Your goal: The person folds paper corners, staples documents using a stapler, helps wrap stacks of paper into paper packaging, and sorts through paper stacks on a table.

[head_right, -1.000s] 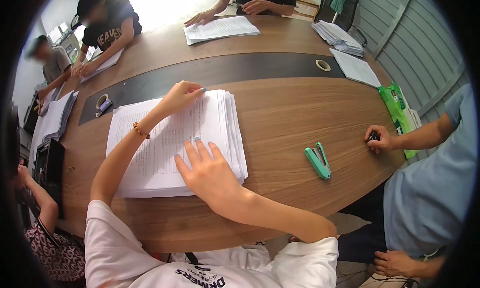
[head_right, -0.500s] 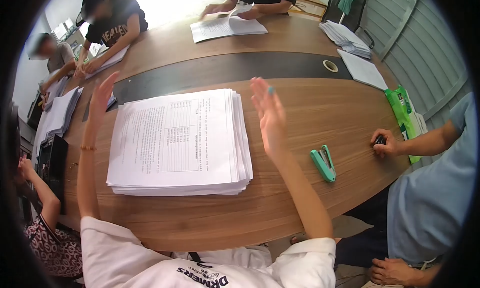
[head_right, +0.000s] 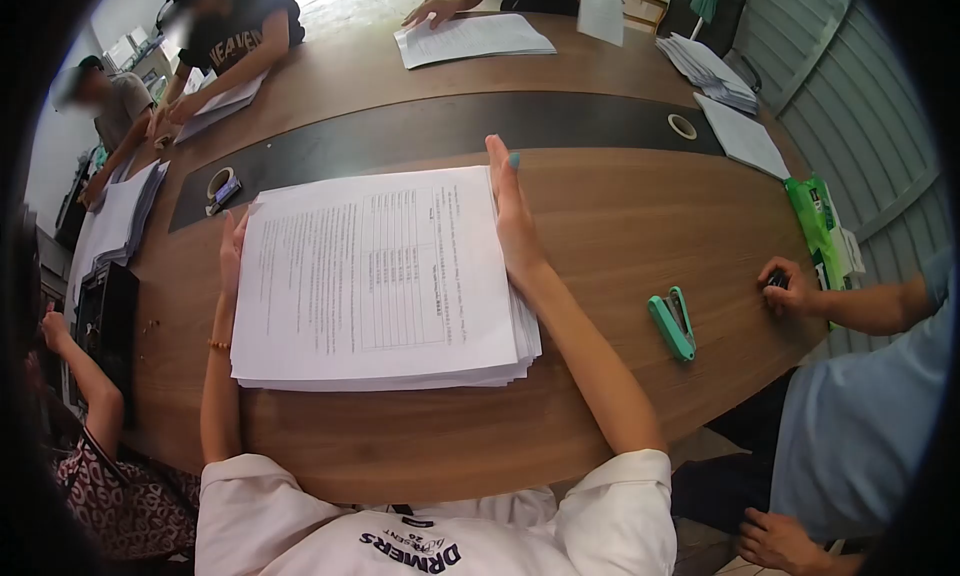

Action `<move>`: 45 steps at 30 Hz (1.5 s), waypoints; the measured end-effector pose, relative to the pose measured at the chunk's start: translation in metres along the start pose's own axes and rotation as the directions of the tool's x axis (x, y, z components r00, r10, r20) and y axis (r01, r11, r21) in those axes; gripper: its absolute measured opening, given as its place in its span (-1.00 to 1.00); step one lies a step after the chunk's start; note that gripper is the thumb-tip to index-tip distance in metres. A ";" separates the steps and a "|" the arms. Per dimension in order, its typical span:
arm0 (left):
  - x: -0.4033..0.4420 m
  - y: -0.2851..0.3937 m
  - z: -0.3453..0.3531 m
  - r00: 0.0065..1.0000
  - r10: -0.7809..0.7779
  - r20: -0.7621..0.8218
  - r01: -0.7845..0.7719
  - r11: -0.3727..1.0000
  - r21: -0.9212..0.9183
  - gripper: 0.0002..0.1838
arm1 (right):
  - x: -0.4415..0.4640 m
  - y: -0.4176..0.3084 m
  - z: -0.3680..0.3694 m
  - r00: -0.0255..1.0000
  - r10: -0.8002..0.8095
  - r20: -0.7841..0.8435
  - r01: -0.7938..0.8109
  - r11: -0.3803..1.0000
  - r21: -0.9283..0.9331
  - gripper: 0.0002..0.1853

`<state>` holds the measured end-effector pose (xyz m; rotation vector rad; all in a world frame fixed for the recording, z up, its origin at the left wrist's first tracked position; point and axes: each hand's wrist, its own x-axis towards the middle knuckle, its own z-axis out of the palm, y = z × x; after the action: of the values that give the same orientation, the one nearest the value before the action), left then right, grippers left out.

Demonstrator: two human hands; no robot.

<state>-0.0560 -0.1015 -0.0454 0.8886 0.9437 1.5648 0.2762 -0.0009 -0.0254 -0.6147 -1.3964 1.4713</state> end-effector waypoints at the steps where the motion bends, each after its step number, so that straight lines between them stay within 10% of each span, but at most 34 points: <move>1: 0.002 0.000 -0.002 1.000 0.014 -0.001 -0.014 1.000 0.026 -0.24 | 0.000 -0.002 -0.001 1.000 0.008 0.026 -0.006 0.998 -0.065 -0.21; 5: 0.011 0.008 -0.014 0.966 0.220 -0.135 -0.173 0.939 0.296 -0.24 | 0.001 -0.011 -0.009 0.996 -0.056 -0.076 0.056 0.998 -0.006 -0.19; 8: 0.003 0.026 0.009 0.984 0.112 -0.140 -0.123 0.990 -0.070 -0.19 | -0.008 -0.012 -0.006 0.992 0.001 -0.128 0.017 0.991 0.134 -0.18; 25: -0.005 0.010 0.017 0.999 0.044 -0.016 -0.038 0.965 0.260 -0.20 | -0.029 -0.020 0.006 0.963 0.212 -0.167 -0.199 0.976 0.088 -0.26; 35: 0.006 0.020 0.018 0.980 0.009 -0.200 0.090 0.872 0.481 -0.25 | -0.037 -0.028 -0.022 0.952 0.212 -0.222 -0.163 0.962 0.220 -0.35; 37: 0.040 0.033 -0.002 0.892 0.409 0.194 -0.220 0.017 0.975 -0.33 | -0.045 -0.043 -0.033 0.961 0.118 -0.248 -0.172 0.963 -0.208 -0.41; 38: 0.045 0.048 0.023 0.932 0.287 0.223 -0.265 0.119 0.957 -0.39 | -0.051 -0.049 -0.034 0.960 0.084 -0.267 -0.173 0.927 -0.332 -0.41; 41: 0.092 0.037 0.071 0.935 -0.054 0.349 -0.296 0.419 0.858 -0.52 | -0.080 -0.073 -0.007 0.989 -0.113 0.097 0.148 0.703 -0.696 -0.28; 43: 0.095 0.029 0.118 0.910 -0.256 0.326 -0.296 0.150 0.943 -0.55 | -0.099 -0.093 0.032 0.869 -0.013 0.495 0.473 0.318 -0.822 -0.22; 45: 0.108 0.018 0.121 0.889 -0.300 0.346 -0.306 0.173 0.936 -0.56 | -0.113 -0.078 0.071 0.725 0.008 0.689 0.662 0.268 -0.700 -0.31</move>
<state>0.0275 0.0175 0.0283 2.0963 1.6005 0.3749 0.2825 -0.1438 0.0344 -0.4372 -2.7297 0.2555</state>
